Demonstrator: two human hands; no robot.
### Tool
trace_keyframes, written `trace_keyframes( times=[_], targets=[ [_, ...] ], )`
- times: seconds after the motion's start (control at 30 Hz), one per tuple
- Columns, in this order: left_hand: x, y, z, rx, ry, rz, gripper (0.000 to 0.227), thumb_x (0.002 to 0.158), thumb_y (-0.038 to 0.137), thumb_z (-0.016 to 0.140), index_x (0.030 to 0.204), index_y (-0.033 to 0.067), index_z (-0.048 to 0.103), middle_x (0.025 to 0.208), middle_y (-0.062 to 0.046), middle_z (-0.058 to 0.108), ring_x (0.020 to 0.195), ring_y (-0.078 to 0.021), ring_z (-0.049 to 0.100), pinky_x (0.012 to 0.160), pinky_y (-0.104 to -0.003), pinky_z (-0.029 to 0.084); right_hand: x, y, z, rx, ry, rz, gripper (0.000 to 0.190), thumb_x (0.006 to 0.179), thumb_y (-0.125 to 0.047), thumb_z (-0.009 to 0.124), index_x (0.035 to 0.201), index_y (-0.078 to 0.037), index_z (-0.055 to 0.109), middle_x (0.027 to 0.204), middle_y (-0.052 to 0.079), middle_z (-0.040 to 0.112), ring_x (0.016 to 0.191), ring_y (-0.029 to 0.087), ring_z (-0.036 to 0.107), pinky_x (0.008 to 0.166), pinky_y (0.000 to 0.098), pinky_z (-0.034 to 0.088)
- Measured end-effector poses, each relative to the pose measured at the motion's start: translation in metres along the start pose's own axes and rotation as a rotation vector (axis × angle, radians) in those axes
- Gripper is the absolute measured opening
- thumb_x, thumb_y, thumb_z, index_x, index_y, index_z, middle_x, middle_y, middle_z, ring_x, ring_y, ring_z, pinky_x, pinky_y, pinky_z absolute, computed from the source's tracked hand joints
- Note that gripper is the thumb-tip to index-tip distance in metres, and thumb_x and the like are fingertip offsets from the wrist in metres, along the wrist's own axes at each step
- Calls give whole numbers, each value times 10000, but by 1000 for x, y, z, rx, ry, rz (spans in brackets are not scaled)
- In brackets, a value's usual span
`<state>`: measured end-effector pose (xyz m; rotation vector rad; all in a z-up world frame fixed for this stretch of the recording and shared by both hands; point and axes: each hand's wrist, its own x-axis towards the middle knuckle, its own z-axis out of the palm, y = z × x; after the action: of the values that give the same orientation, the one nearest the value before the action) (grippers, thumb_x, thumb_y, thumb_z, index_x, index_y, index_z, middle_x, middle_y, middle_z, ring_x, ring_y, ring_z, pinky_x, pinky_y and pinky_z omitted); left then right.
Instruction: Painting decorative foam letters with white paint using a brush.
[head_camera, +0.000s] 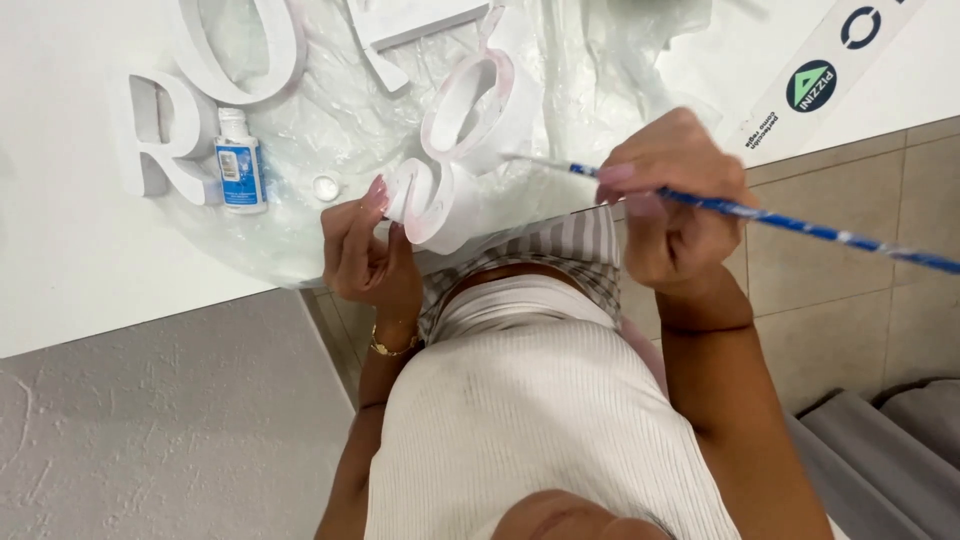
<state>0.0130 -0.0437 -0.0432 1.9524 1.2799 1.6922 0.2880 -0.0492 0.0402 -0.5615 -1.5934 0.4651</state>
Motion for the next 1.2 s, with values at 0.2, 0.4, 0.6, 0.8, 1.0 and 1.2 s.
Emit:
trace_keyframes(
  times=[0.2, 0.4, 0.6, 0.8, 1.0, 1.2],
  targets=[
    [-2, -2, 0, 27, 1, -22, 184, 1014, -52, 787, 1162, 53, 757, 1179, -116, 792, 931, -262, 719, 652, -321, 549, 3, -2, -9, -19, 148, 55, 196, 1160, -42, 431, 1079, 17, 600, 593, 55, 527, 386, 150, 496, 364, 269, 329],
    [-4, -3, 0, 32, 12, -19, 232, 980, -115, 781, 1130, 60, 761, 1177, -107, 803, 897, -250, 702, 606, -307, 492, 7, 4, 5, 44, -71, -27, 140, 1104, 89, 395, 1205, 116, 488, 664, 89, 490, 383, 192, 424, 365, 312, 341],
    [-3, -3, -2, 1, -20, -24, 212, 997, -52, 751, 1180, 54, 764, 1210, -111, 790, 936, -257, 702, 720, -350, 573, -1, 18, -15, -151, 179, -103, 81, 1124, 6, 470, 1111, 50, 537, 754, 116, 579, 434, 174, 505, 394, 258, 359],
    [-4, -5, -1, 3, -12, 4, 248, 969, -98, 782, 1154, 64, 755, 1178, -124, 784, 963, -289, 727, 796, -400, 602, 13, -3, 6, 52, -130, 58, 204, 1046, 71, 378, 1081, 137, 568, 591, 36, 399, 386, 160, 322, 389, 313, 249],
    [-5, -6, -2, -22, -14, -1, 374, 889, -186, 711, 1171, 55, 756, 1200, -126, 785, 963, -281, 706, 812, -395, 598, 9, 20, -7, -49, 110, -89, 183, 1135, -21, 450, 1033, 87, 558, 594, 105, 542, 358, 170, 458, 346, 280, 315],
    [-5, -6, -1, 3, -1, 10, 303, 930, -151, 788, 1143, 64, 764, 1168, -116, 785, 923, -273, 711, 781, -382, 579, 15, 1, 3, 113, -42, -37, 192, 1080, 88, 381, 1130, 85, 567, 674, 54, 580, 364, 102, 357, 339, 310, 224]
  ],
)
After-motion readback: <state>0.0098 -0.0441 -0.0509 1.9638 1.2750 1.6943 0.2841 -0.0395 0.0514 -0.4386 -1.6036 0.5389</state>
